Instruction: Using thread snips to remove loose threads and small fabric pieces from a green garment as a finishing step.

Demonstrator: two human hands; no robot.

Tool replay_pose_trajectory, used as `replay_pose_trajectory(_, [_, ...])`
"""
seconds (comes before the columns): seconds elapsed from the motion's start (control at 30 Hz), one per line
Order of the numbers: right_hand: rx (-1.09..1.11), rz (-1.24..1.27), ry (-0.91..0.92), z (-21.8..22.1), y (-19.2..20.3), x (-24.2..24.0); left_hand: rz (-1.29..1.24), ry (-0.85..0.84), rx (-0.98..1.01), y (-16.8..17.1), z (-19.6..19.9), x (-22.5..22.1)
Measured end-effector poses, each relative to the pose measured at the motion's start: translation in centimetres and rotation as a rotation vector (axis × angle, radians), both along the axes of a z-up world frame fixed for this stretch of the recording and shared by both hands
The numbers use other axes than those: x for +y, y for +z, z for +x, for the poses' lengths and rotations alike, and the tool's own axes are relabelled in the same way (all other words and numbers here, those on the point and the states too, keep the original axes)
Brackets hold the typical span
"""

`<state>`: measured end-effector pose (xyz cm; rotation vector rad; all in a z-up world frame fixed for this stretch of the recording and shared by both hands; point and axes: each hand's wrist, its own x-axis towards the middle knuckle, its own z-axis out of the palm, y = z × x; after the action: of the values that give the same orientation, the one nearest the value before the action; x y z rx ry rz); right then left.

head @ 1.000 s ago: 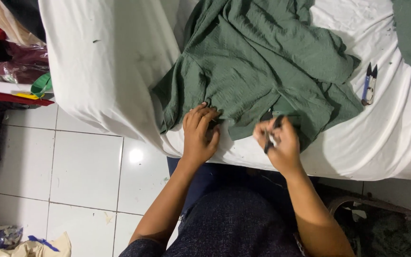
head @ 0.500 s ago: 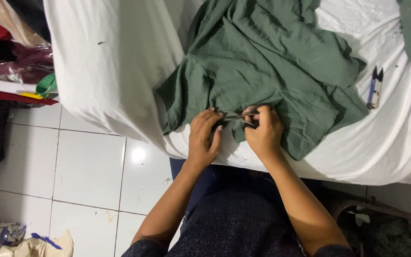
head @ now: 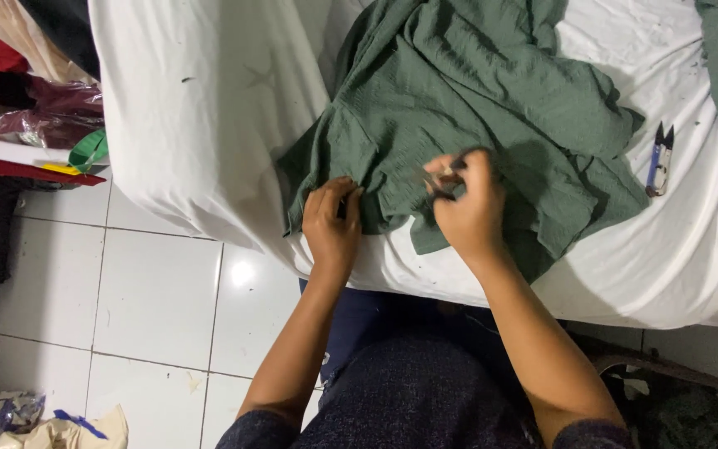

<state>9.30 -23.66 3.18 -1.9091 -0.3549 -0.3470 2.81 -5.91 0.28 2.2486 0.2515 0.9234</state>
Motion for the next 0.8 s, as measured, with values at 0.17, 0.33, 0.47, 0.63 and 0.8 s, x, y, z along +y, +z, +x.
replay_pose_trajectory(0.17, [0.232, -0.431, -0.053, 4.3, -3.1, 4.5, -0.097, -0.149, -0.081, 0.1, -3.2, 0.4])
replay_pose_trajectory(0.33, [0.196, -0.406, -0.076, 5.7, -7.0, 3.9, -0.148, -0.276, -0.061, 0.5, -6.3, 0.0])
replay_pose_trajectory(0.47, [0.262, 0.069, -0.092, 6.3, -8.0, 2.7, -0.151, -0.551, 0.045, 0.6, -8.7, -0.5])
replay_pose_trajectory(0.63, [0.341, 0.387, 0.142, 2.6, -3.1, 0.3, -0.103, -0.345, -0.021, 0.4, -5.6, 0.6])
replay_pose_trajectory(0.8, [0.467, 0.433, 0.306, -4.2, -4.1, -2.5, 0.004, -0.144, 0.067, 1.8, -0.4, 1.8])
